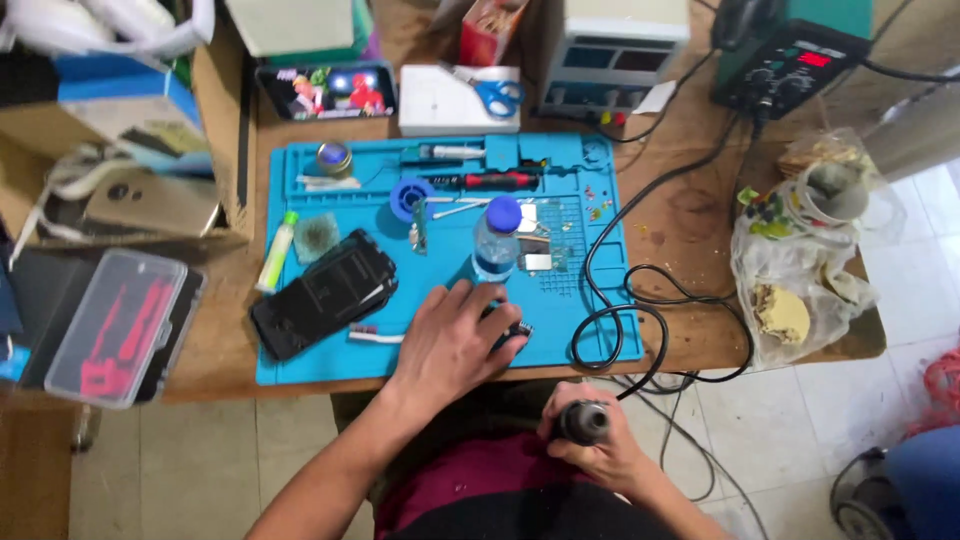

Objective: Repairing a mobile phone circuit board by applying adhesive, using a heat gun, and inspecting with a magnifying glass.

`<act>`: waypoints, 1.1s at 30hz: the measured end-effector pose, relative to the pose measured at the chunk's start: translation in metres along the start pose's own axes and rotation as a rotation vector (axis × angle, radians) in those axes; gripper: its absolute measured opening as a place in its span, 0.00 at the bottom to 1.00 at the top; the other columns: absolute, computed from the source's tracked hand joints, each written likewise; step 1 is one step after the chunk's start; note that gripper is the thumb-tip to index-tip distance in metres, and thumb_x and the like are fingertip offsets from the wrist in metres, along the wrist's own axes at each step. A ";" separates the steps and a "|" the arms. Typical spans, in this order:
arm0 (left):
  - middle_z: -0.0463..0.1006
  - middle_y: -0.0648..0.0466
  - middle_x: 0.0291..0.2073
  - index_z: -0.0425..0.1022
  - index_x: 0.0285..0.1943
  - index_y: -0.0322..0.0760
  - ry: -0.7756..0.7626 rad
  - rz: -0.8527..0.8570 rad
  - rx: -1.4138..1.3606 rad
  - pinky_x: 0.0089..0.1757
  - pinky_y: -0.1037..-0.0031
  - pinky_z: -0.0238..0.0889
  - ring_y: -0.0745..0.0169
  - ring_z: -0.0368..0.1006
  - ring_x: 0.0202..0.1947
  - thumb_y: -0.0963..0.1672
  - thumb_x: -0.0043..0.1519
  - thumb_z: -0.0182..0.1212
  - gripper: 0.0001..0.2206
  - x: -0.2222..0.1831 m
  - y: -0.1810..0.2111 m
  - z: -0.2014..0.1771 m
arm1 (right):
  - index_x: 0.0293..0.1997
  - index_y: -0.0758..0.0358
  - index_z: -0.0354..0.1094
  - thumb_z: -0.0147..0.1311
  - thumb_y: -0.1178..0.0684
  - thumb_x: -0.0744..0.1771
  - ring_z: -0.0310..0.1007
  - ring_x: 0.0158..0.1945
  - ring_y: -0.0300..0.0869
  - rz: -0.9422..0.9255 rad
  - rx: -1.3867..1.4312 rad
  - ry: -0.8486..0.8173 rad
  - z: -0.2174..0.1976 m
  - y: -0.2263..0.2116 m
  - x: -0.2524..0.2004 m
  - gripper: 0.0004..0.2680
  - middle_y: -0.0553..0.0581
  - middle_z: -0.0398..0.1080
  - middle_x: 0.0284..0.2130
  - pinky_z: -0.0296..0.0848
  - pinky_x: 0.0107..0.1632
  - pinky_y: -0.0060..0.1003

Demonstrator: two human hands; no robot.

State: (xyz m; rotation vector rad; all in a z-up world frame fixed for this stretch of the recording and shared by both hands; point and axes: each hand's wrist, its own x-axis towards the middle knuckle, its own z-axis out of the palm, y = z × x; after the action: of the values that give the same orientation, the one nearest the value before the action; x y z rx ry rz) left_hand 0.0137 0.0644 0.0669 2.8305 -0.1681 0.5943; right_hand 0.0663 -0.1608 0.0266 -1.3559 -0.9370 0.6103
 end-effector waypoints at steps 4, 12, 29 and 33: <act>0.72 0.57 0.42 0.68 0.43 0.43 -0.056 0.108 0.024 0.34 0.65 0.58 0.56 0.67 0.36 0.48 0.59 0.64 0.11 0.002 -0.005 0.000 | 0.35 0.59 0.60 0.56 0.40 0.64 0.67 0.27 0.40 0.082 0.004 0.010 0.008 0.009 -0.001 0.14 0.53 0.68 0.24 0.63 0.34 0.34; 0.70 0.60 0.29 0.73 0.41 0.46 -0.128 0.135 0.105 0.26 0.70 0.63 0.59 0.66 0.27 0.44 0.63 0.62 0.03 0.001 -0.025 -0.015 | 0.36 0.58 0.60 0.46 0.25 0.65 0.64 0.26 0.38 0.080 0.078 -0.020 -0.003 0.017 -0.001 0.22 0.51 0.67 0.25 0.61 0.32 0.32; 0.72 0.55 0.55 0.56 0.62 0.44 -0.030 -0.516 -0.555 0.41 0.63 0.70 0.58 0.74 0.52 0.59 0.51 0.62 0.34 0.041 -0.021 -0.026 | 0.47 0.58 0.62 0.37 0.38 0.68 0.62 0.43 0.42 0.252 -0.225 -0.082 0.001 0.001 -0.025 0.15 0.52 0.65 0.40 0.60 0.48 0.37; 0.75 0.41 0.45 0.65 0.58 0.36 0.059 -0.451 -0.545 0.42 0.48 0.67 0.33 0.72 0.48 0.49 0.55 0.69 0.25 0.038 -0.022 -0.016 | 0.49 0.71 0.58 0.46 0.50 0.68 0.72 0.43 0.52 0.014 -0.061 0.025 0.005 0.032 -0.032 0.12 0.66 0.70 0.40 0.69 0.45 0.47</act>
State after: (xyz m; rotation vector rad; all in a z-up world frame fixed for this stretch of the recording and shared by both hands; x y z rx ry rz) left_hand 0.0458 0.0870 0.0924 2.2153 0.2737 0.4430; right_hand 0.0503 -0.1798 -0.0118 -1.4227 -0.9325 0.5782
